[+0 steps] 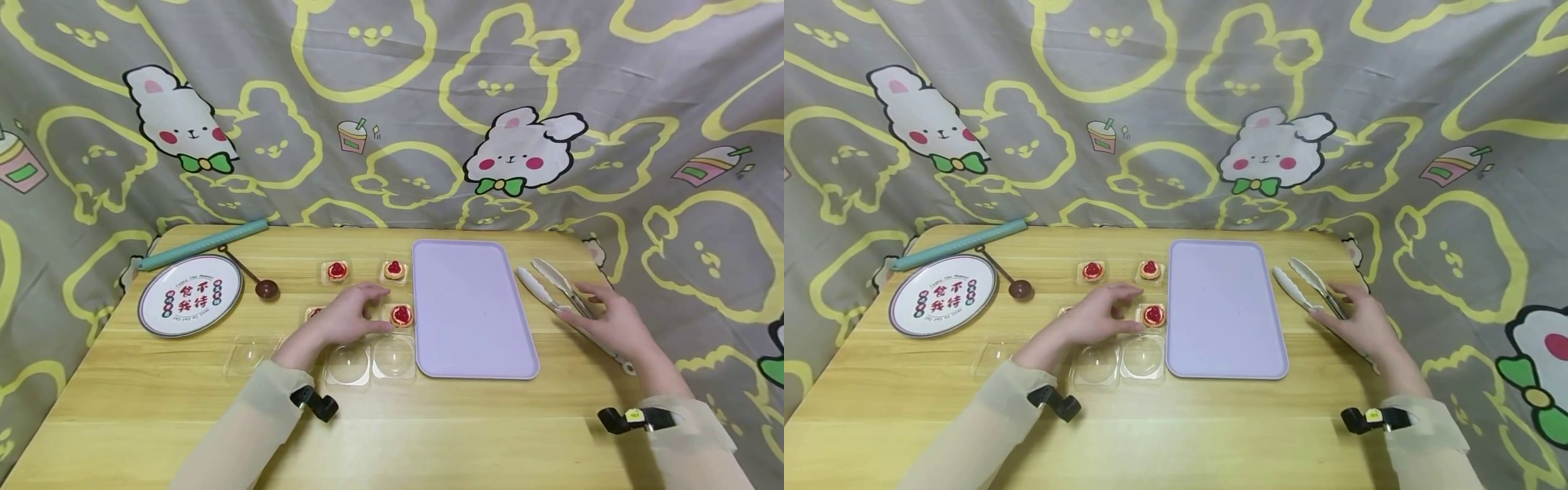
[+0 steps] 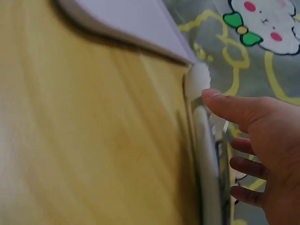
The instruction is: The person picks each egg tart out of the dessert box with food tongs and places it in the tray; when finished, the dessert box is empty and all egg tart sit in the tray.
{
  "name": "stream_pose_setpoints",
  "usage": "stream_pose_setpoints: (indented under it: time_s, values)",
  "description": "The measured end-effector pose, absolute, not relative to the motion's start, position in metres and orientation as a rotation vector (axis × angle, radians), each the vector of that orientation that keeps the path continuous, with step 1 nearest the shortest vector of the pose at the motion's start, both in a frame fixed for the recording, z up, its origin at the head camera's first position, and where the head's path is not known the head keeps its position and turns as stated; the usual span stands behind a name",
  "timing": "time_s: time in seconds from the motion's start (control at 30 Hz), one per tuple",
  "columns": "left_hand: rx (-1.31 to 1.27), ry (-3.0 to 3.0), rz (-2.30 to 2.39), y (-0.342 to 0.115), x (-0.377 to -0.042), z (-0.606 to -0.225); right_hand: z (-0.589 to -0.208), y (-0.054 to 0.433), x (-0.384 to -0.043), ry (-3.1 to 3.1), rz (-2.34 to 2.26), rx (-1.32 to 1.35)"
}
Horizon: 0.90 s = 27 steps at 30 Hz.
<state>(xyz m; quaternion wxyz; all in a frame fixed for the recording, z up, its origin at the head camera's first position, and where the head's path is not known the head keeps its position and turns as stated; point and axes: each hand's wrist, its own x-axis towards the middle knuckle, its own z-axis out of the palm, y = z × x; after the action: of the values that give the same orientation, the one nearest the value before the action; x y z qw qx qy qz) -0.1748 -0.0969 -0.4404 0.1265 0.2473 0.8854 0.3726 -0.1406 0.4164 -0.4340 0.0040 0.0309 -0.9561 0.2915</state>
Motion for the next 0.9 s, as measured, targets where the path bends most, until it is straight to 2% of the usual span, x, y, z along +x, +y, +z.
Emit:
stream_pose_setpoints:
  time_s: [0.57, 0.9]
  values:
    - [0.669, 2.582, 1.075, -0.095, -0.174, -0.441, -0.47, 0.425, -0.138, -2.891, 0.859, 0.054]
    - [0.629, 2.587, 1.057, -0.094, -0.173, -0.439, -0.471, 0.421, -0.137, -2.897, 0.838, 0.064]
